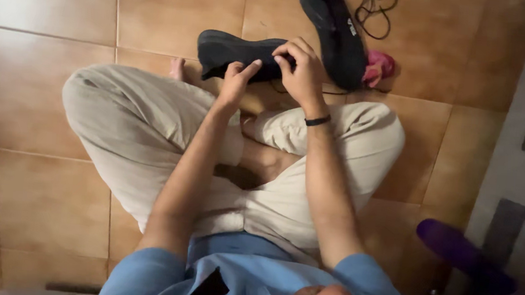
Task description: The person sits on the floor and wipes a black slip-on shoe with a pink cloth. They then pick up a shoelace and thread it through the eyelets of the shoe.
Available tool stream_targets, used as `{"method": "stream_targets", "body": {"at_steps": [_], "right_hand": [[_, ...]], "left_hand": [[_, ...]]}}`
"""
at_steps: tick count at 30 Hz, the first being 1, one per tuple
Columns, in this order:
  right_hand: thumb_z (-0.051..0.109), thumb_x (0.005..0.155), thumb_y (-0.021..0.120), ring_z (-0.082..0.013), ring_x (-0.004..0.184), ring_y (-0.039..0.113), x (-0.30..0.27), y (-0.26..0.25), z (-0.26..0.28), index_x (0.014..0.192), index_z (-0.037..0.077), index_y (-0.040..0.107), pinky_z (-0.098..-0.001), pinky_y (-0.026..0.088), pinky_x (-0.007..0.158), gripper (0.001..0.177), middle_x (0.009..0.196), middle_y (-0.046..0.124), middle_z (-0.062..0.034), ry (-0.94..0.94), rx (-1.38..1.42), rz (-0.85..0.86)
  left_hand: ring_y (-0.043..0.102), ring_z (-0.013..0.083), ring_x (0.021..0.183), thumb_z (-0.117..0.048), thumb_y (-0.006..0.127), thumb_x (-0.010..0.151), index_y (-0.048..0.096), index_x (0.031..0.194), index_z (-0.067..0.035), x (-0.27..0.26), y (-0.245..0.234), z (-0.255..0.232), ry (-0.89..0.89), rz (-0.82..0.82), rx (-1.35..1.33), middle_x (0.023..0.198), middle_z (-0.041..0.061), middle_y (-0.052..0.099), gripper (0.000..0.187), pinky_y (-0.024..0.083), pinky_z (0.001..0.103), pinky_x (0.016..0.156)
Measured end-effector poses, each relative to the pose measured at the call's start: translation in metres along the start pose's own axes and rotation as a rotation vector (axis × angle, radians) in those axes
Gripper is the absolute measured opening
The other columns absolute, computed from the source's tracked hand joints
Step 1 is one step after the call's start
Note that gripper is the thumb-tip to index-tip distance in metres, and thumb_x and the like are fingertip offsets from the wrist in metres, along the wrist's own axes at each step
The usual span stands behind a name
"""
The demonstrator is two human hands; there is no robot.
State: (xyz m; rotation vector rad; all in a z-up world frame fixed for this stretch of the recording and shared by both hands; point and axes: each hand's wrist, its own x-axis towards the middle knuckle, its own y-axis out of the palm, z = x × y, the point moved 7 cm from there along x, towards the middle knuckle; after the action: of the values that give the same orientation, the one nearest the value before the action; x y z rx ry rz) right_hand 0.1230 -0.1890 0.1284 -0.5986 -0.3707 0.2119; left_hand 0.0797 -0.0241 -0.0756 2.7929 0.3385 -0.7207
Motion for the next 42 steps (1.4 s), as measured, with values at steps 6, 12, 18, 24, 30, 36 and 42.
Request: {"method": "stream_targets", "body": {"at_steps": [6, 12, 18, 24, 30, 36, 42], "right_hand": [[-0.005, 0.089, 0.071, -0.0247, 0.074, 0.067, 0.002, 0.012, 0.004, 0.097, 0.003, 0.068, -0.0324, 0.052, 0.061, 0.012, 0.093, 0.066, -0.0094, -0.002, 0.058, 0.018], [-0.005, 0.089, 0.072, -0.0267, 0.075, 0.066, 0.003, 0.014, 0.017, 0.093, 0.002, 0.066, -0.0343, 0.051, 0.063, 0.011, 0.091, 0.063, -0.0106, -0.049, -0.063, 0.021], [-0.001, 0.087, 0.072, -0.0284, 0.076, 0.065, 0.004, 0.023, 0.028, 0.091, 0.005, 0.064, -0.0384, 0.051, 0.066, 0.011, 0.089, 0.062, -0.0093, -0.066, -0.224, 0.008], [0.0, 0.088, 0.07, -0.0313, 0.082, 0.065, 0.001, 0.029, 0.033, 0.094, 0.006, 0.062, -0.0418, 0.052, 0.07, 0.012, 0.093, 0.061, -0.0098, -0.123, -0.31, 0.011], [0.002, 0.09, 0.069, -0.0349, 0.088, 0.066, -0.004, 0.036, 0.036, 0.098, 0.006, 0.061, -0.0447, 0.052, 0.072, 0.012, 0.097, 0.062, -0.0111, -0.144, -0.398, 0.035], [0.002, 0.092, 0.069, -0.0352, 0.09, 0.065, -0.007, 0.037, 0.032, 0.099, 0.006, 0.062, -0.0449, 0.053, 0.075, 0.011, 0.098, 0.061, -0.0115, -0.167, -0.348, 0.004], [0.002, 0.09, 0.07, -0.0341, 0.092, 0.066, -0.009, 0.038, 0.027, 0.098, 0.007, 0.063, -0.0436, 0.053, 0.075, 0.012, 0.098, 0.063, -0.0106, -0.196, -0.351, -0.05]], "left_hand": [[0.055, 0.0069, 0.075, -0.032, 0.076, 0.09, 0.068, 0.083, -0.004, -0.004, 0.011, -0.01, 0.008, 0.057, -0.167, 0.081, -0.002, 0.065, 0.029, 0.046, 0.025, 0.07], [0.041, 0.0072, 0.065, -0.035, 0.075, 0.095, 0.056, 0.068, -0.006, 0.009, 0.009, 0.012, 0.073, -0.002, -0.117, 0.068, -0.004, 0.047, 0.044, 0.033, 0.03, 0.058], [0.038, 0.0066, 0.059, -0.038, 0.073, 0.094, 0.053, 0.063, -0.006, 0.011, 0.013, 0.011, 0.114, -0.023, -0.066, 0.061, -0.004, 0.043, 0.049, 0.032, 0.032, 0.053], [0.042, 0.0078, 0.058, -0.04, 0.072, 0.093, 0.055, 0.064, -0.002, 0.003, 0.014, -0.003, 0.154, -0.065, 0.005, 0.059, -0.003, 0.046, 0.05, 0.036, 0.034, 0.053], [0.041, 0.0089, 0.058, -0.04, 0.072, 0.093, 0.052, 0.064, 0.001, 0.0, 0.011, -0.011, 0.196, -0.098, 0.118, 0.057, 0.003, 0.044, 0.054, 0.037, 0.036, 0.052], [0.042, 0.0091, 0.058, -0.039, 0.071, 0.093, 0.053, 0.064, 0.0, 0.004, 0.01, -0.006, 0.207, -0.083, 0.137, 0.057, 0.003, 0.046, 0.052, 0.037, 0.037, 0.052], [0.046, 0.0083, 0.063, -0.034, 0.071, 0.094, 0.055, 0.072, -0.001, 0.008, 0.009, -0.002, 0.296, -0.055, 0.149, 0.063, 0.002, 0.051, 0.043, 0.042, 0.033, 0.058]]}}
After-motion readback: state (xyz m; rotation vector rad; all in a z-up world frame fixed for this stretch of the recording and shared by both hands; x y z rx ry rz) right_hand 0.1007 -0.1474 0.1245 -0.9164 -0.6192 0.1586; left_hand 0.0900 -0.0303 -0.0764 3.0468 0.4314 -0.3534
